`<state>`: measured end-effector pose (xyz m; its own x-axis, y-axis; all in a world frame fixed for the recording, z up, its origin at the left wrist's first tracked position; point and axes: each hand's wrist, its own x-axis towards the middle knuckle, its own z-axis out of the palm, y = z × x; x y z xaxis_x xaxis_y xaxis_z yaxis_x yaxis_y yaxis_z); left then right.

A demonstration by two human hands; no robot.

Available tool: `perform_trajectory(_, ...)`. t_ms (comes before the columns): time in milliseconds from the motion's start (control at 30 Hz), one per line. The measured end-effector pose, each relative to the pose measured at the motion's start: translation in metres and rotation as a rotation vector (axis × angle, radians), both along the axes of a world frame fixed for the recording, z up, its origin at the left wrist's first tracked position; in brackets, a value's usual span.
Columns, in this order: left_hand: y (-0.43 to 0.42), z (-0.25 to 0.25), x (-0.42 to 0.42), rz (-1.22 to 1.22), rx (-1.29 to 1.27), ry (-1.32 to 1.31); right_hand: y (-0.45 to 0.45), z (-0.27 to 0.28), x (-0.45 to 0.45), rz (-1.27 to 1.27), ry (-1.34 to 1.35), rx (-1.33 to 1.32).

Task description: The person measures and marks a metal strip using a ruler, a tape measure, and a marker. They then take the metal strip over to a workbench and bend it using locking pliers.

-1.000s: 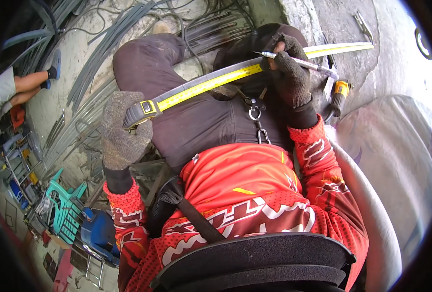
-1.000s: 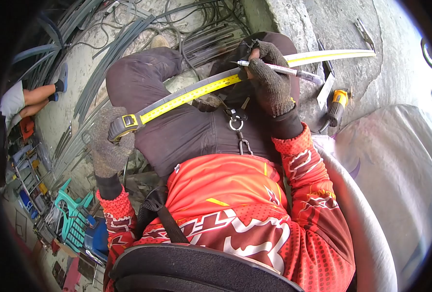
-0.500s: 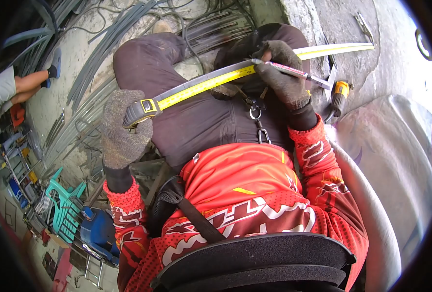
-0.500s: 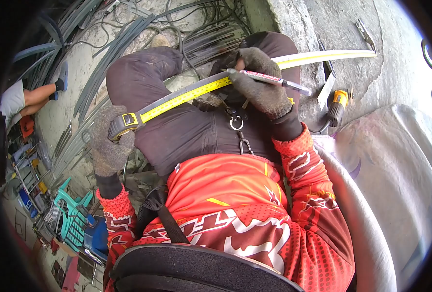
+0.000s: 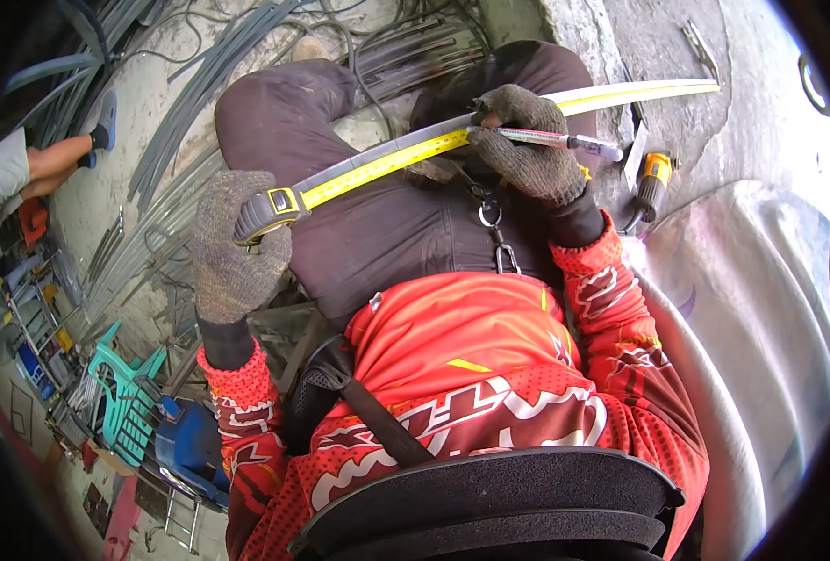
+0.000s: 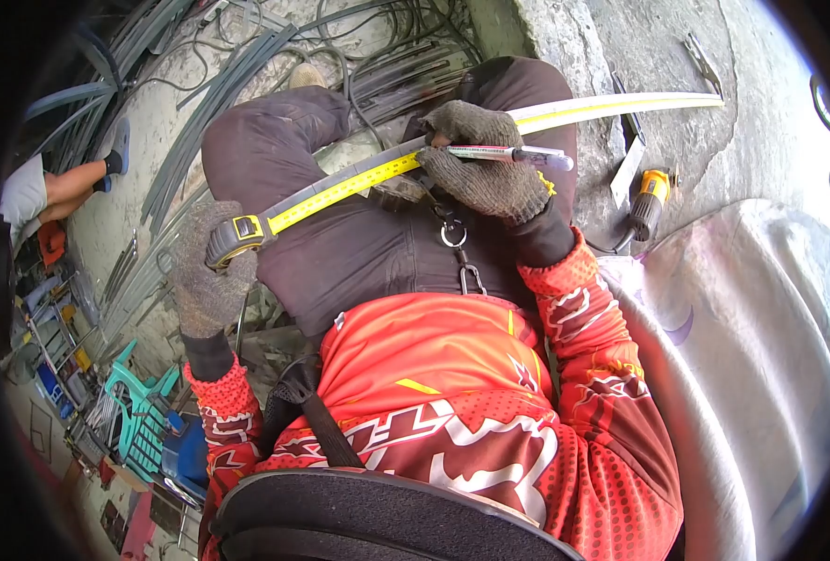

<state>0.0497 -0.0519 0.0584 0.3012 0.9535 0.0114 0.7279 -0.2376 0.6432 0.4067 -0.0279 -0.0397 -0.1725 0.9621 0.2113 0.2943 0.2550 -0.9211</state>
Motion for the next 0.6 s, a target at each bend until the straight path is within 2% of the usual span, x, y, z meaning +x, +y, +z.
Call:
perform_trajectory(500, 0.0008, 0.0018, 0.0009, -0.025, 0.034, 0.026, -0.0005, -0.0020, 0.0022, 0.062, -0.080, 0.038)
perform_trajectory(600, 0.0003, -0.0002, -0.0001, -0.020, 0.031, 0.016, -0.0012, -0.0023, 0.0040, 0.065, 0.018, -0.073)
